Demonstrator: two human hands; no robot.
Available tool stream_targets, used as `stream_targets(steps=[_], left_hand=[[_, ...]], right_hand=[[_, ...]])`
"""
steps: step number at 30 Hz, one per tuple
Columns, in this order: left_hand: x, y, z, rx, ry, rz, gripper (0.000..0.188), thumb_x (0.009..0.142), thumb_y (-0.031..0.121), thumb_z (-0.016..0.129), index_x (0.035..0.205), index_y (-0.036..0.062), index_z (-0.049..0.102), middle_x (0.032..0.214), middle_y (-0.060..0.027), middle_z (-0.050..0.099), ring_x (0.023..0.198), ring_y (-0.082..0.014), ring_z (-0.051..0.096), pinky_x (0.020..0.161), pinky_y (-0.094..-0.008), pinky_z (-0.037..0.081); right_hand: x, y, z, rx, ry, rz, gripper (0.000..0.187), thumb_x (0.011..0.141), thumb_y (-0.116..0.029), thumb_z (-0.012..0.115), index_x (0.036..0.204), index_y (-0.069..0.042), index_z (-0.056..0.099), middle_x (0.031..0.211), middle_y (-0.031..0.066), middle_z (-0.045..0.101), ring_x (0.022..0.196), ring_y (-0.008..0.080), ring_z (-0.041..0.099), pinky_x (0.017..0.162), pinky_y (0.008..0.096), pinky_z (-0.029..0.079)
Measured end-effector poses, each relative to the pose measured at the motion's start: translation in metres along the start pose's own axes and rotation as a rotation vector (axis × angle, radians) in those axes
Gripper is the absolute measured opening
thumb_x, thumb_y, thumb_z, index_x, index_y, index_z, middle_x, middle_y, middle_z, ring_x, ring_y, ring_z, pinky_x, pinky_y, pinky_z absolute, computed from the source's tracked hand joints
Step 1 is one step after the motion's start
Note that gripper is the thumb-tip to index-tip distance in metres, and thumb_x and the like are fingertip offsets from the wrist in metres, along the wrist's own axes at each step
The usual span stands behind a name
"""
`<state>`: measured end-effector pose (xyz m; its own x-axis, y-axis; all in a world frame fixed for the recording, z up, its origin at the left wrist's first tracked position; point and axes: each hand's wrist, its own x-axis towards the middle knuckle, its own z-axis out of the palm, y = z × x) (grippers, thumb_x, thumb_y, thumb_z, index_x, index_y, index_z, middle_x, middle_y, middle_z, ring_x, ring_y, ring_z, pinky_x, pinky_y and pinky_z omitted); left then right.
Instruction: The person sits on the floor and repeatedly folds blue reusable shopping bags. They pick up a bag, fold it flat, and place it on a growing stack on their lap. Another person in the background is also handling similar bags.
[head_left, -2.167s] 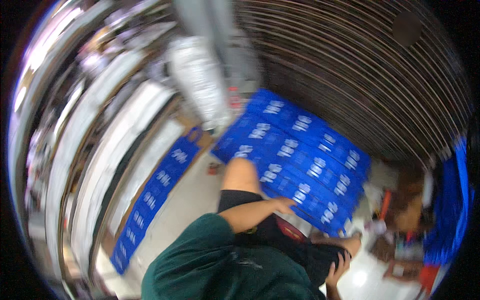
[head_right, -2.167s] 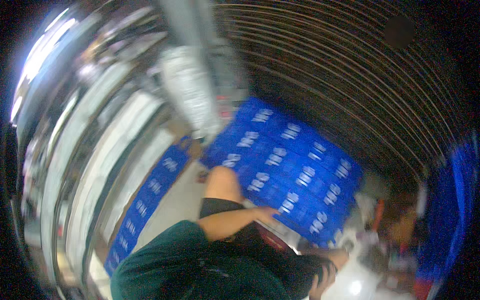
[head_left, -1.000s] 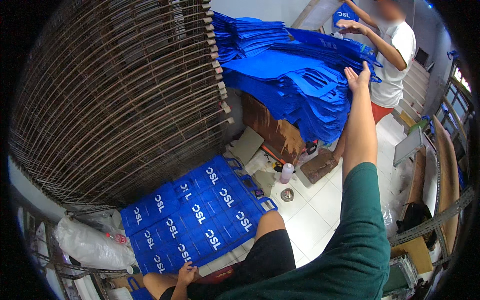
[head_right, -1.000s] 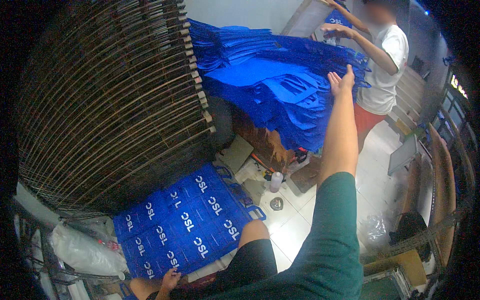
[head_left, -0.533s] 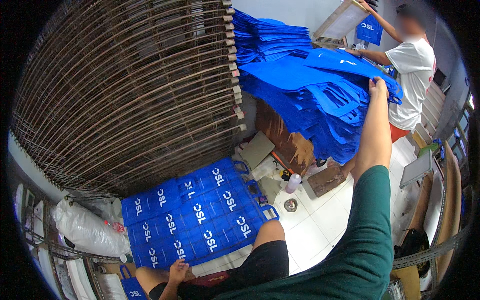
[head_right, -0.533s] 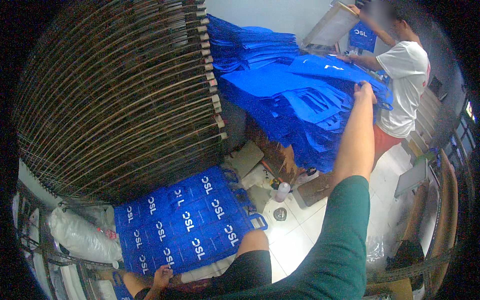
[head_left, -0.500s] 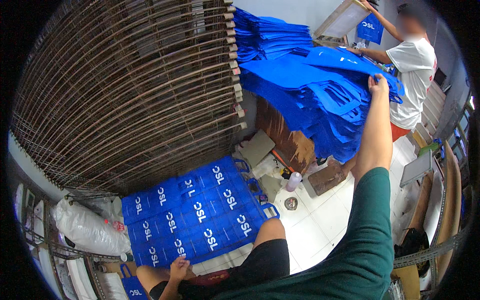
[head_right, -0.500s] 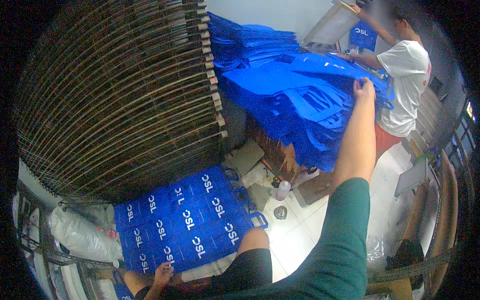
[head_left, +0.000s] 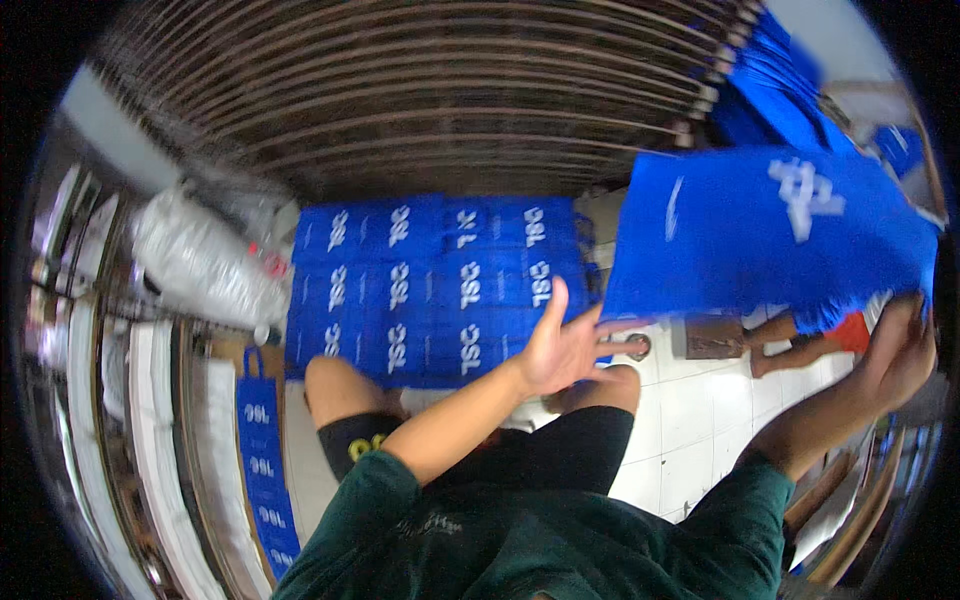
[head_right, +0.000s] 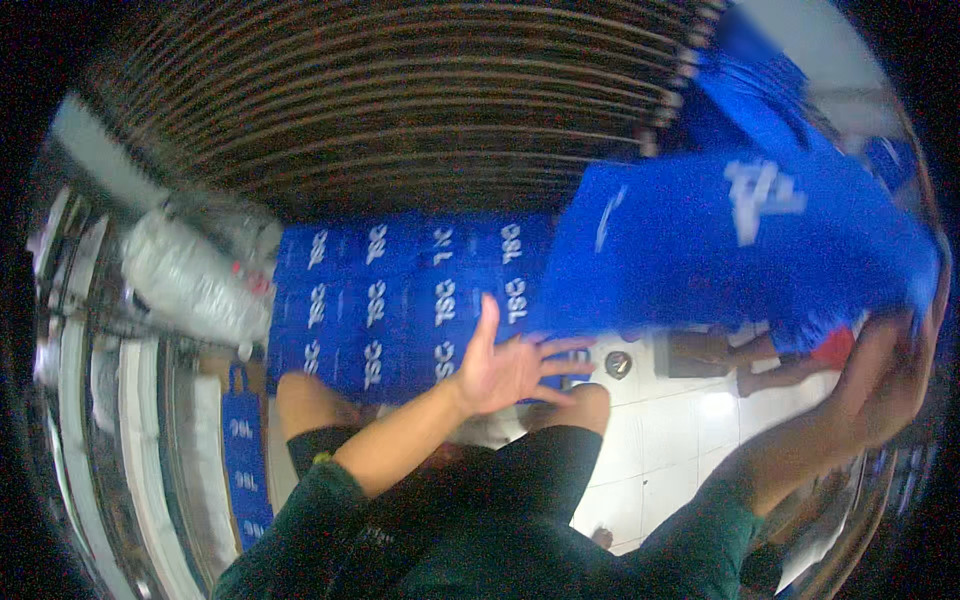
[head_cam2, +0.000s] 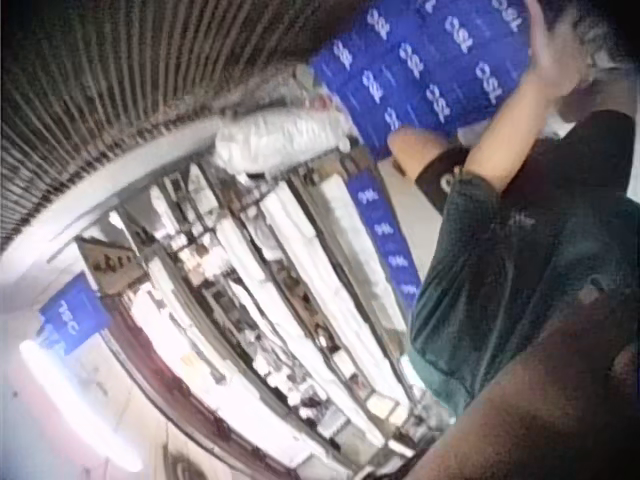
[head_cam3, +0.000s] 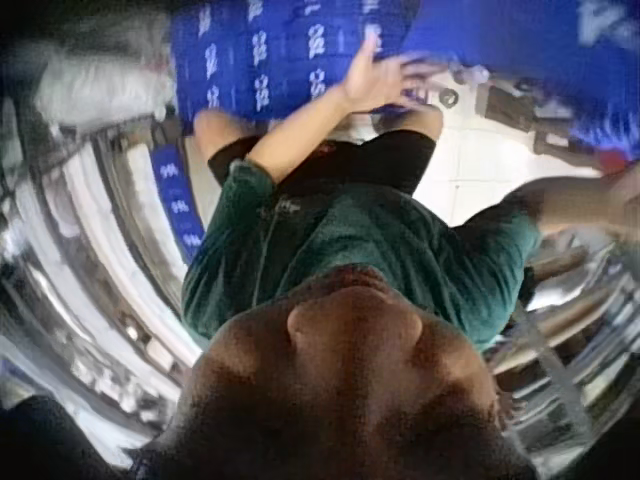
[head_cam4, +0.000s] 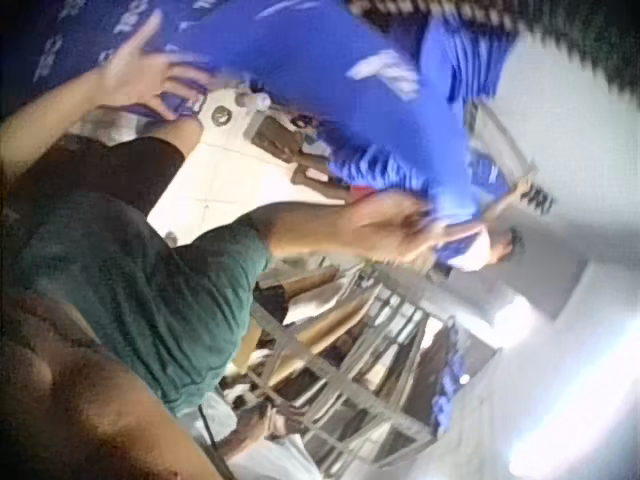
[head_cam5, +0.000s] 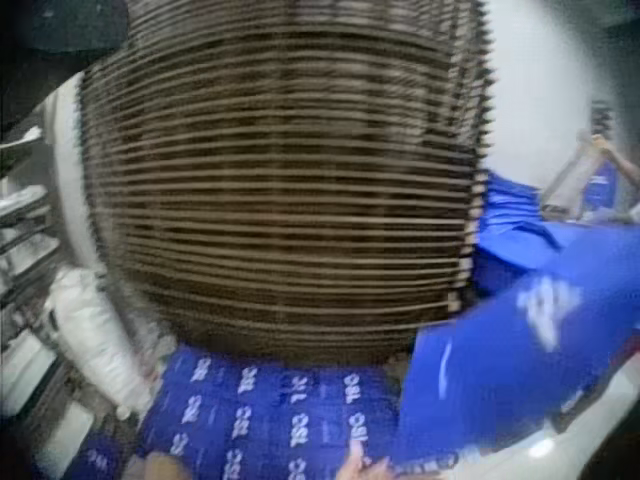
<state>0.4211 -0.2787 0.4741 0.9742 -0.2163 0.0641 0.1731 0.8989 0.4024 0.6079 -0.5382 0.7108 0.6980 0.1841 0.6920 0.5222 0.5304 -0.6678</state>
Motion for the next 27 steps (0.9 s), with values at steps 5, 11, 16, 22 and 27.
stream_targets(steps=[5,11,16,22,27], left_hand=[[-0.100,0.045,-0.017,-0.232,0.209,0.302,0.100,0.071,0.079,0.025,0.134,0.0012,0.026,0.132,-0.0179,0.037,0.118,-0.0309,0.041,0.100,-0.0436,0.031],[-0.219,0.063,-0.101,-0.143,0.812,0.441,0.050,0.066,0.010,0.048,0.115,0.0034,0.046,0.101,-0.0128,0.057,0.094,-0.0276,0.057,0.083,-0.0447,0.046],[-0.243,0.086,-0.242,0.284,1.231,0.076,0.023,0.063,0.003,0.051,0.085,0.0044,0.055,0.080,-0.0080,0.056,0.074,-0.0215,0.055,0.065,-0.0356,0.050],[-0.194,0.121,-0.320,0.612,1.299,-0.243,0.015,0.063,0.000,0.056,0.078,0.0023,0.058,0.078,-0.0081,0.056,0.070,-0.0201,0.053,0.062,-0.0322,0.047],[-0.164,0.170,-0.356,0.892,1.289,0.059,0.053,0.065,0.002,0.061,0.117,0.0029,0.051,0.102,-0.0151,0.058,0.087,-0.0245,0.057,0.076,-0.0321,0.046]], right_hand=[[-0.119,0.074,0.068,0.187,0.066,0.427,0.058,0.085,-0.005,0.044,0.136,0.000,0.017,0.128,0.0219,0.039,0.115,0.0303,0.043,0.099,0.0439,0.032],[-0.246,0.197,0.108,0.178,0.269,1.200,0.035,0.075,-0.004,0.057,0.110,-0.005,0.049,0.101,0.0037,0.057,0.089,0.0112,0.055,0.069,0.0189,0.047],[-0.326,0.282,0.099,-0.170,0.139,1.839,0.035,0.073,0.005,0.055,0.106,-0.004,0.046,0.092,0.0117,0.054,0.078,0.0224,0.057,0.063,0.0283,0.052],[-0.348,0.404,0.071,-0.400,-0.241,1.989,0.045,0.075,0.004,0.053,0.116,-0.008,0.040,0.099,0.0163,0.051,0.080,0.0311,0.059,0.064,0.0342,0.053],[-0.345,0.513,0.018,-0.034,-0.372,1.621,0.038,0.076,-0.004,0.058,0.111,-0.006,0.044,0.105,0.0139,0.051,0.094,0.0318,0.056,0.084,0.0443,0.049]])
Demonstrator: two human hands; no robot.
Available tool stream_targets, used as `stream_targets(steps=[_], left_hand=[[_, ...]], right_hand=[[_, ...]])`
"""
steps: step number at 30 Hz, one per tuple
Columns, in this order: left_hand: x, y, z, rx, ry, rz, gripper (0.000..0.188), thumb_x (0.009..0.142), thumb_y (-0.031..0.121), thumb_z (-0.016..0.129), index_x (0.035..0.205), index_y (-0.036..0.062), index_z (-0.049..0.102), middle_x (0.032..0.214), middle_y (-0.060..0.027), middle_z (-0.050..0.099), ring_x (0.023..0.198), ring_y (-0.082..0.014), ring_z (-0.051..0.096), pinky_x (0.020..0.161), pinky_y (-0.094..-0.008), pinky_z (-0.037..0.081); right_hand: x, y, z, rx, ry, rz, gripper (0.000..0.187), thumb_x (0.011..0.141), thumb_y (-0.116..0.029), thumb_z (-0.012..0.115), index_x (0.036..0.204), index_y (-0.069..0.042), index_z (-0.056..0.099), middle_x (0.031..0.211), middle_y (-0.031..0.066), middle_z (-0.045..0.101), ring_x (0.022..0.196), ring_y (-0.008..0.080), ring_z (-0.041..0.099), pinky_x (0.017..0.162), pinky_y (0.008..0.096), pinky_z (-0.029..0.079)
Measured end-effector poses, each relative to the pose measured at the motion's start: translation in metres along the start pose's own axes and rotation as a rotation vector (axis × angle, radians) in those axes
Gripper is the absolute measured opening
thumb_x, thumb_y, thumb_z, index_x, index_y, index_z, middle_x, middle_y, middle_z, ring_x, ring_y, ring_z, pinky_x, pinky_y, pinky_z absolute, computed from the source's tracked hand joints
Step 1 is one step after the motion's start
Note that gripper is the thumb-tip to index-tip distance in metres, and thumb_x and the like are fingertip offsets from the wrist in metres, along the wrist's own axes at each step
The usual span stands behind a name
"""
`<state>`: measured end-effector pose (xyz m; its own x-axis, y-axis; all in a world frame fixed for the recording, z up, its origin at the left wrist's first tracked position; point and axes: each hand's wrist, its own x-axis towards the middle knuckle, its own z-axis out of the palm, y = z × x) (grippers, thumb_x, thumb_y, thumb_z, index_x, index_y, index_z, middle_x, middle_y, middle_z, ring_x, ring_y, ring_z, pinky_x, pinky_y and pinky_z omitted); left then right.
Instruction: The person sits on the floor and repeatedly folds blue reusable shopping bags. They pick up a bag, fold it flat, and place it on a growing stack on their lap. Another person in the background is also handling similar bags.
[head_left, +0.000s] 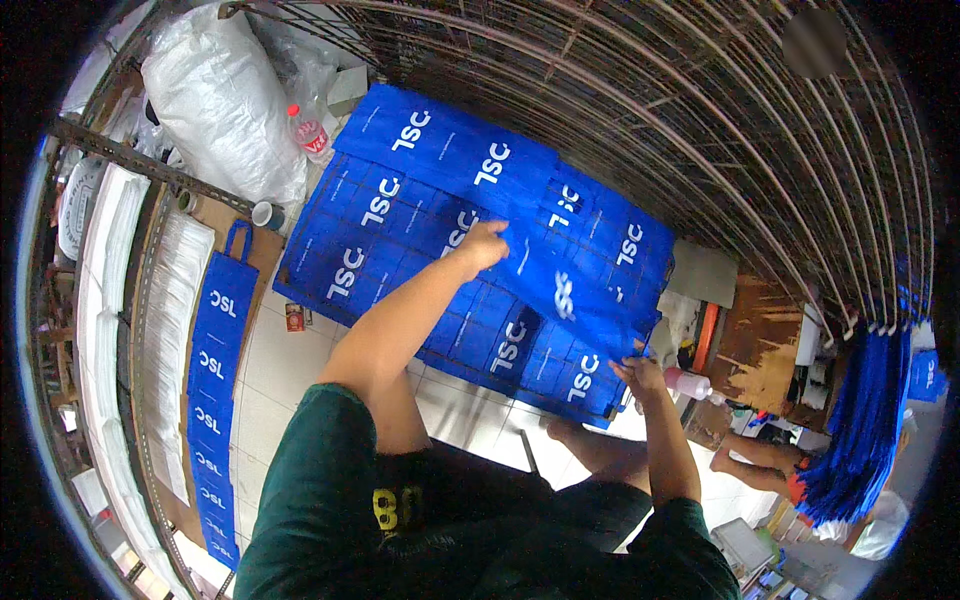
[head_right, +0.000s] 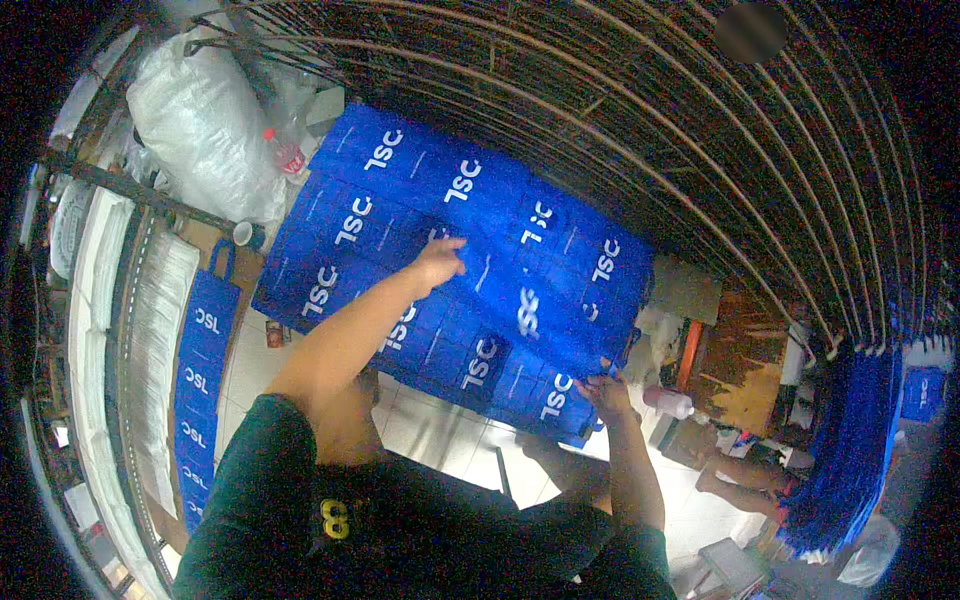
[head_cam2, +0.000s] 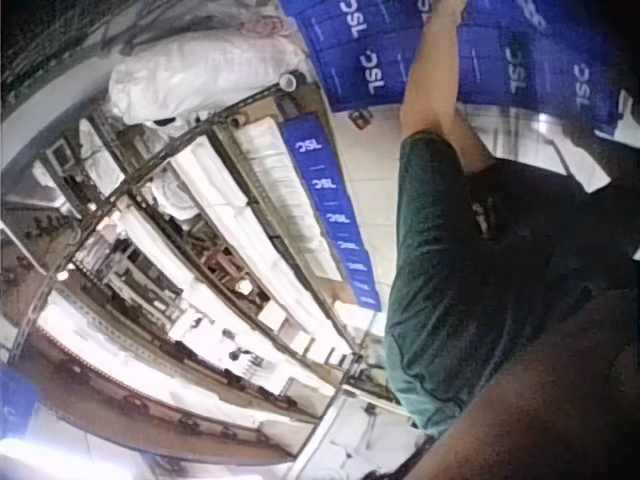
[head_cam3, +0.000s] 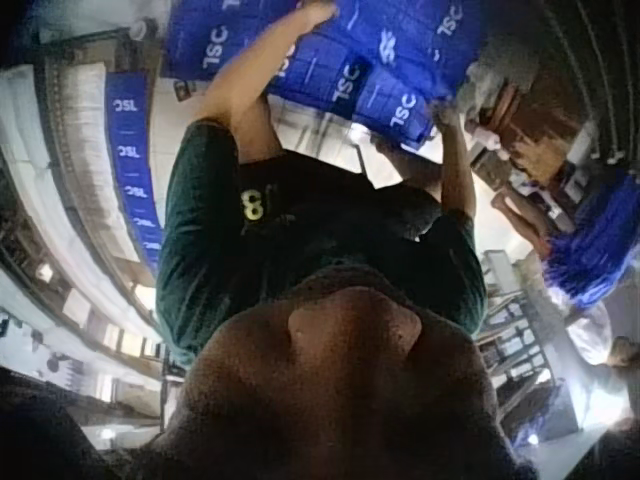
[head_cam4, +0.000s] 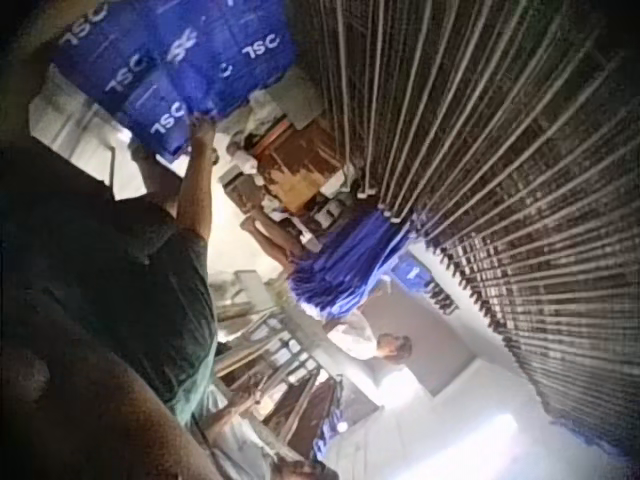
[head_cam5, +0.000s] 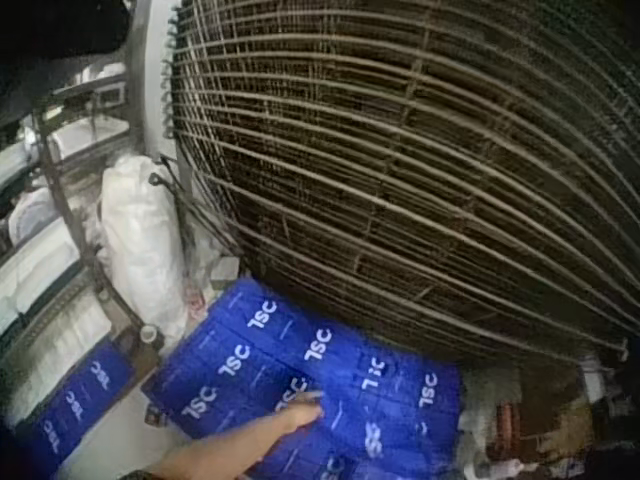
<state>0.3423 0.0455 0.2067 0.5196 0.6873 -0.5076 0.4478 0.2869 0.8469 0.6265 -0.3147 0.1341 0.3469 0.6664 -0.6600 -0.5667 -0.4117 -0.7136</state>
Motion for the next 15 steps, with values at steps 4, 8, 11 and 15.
stream_targets(steps=[4,8,11,15], left_hand=[[0.029,0.005,-0.034,-0.067,0.161,0.052,0.062,0.073,0.011,0.064,0.129,0.0065,0.039,0.117,-0.0165,0.052,0.098,-0.0236,0.054,0.085,-0.0308,0.043],[-0.056,0.035,-0.086,-0.087,0.084,0.251,0.062,0.076,0.023,0.067,0.128,0.0038,0.038,0.111,-0.0170,0.055,0.104,-0.0213,0.052,0.085,-0.0317,0.043],[-0.169,0.042,-0.102,0.394,0.218,0.415,0.052,0.072,0.021,0.069,0.117,0.0012,0.050,0.108,-0.0151,0.056,0.102,-0.0249,0.053,0.087,-0.0344,0.041],[-0.247,0.003,-0.092,0.699,0.241,0.500,0.051,0.062,0.036,0.068,0.099,0.0034,0.058,0.099,-0.0146,0.057,0.101,-0.0320,0.052,0.090,-0.0459,0.037]], right_hand=[[0.081,-0.017,0.043,0.100,0.114,-0.163,0.035,0.077,0.001,0.054,0.110,-0.007,0.044,0.100,0.0112,0.050,0.092,0.0280,0.055,0.085,0.0441,0.048],[0.161,-0.017,0.070,0.113,0.278,-0.284,0.039,0.078,0.007,0.046,0.113,-0.010,0.043,0.093,0.0096,0.050,0.084,0.0241,0.056,0.081,0.0417,0.051],[0.225,-0.002,0.056,0.123,0.410,-0.407,0.046,0.076,0.004,0.045,0.119,-0.010,0.042,0.100,0.0148,0.048,0.084,0.0270,0.054,0.071,0.0404,0.052],[0.263,-0.010,0.060,0.078,0.467,-0.365,0.056,0.075,0.011,0.041,0.127,-0.012,0.035,0.094,0.0109,0.050,0.073,0.0208,0.054,0.070,0.0388,0.054]])
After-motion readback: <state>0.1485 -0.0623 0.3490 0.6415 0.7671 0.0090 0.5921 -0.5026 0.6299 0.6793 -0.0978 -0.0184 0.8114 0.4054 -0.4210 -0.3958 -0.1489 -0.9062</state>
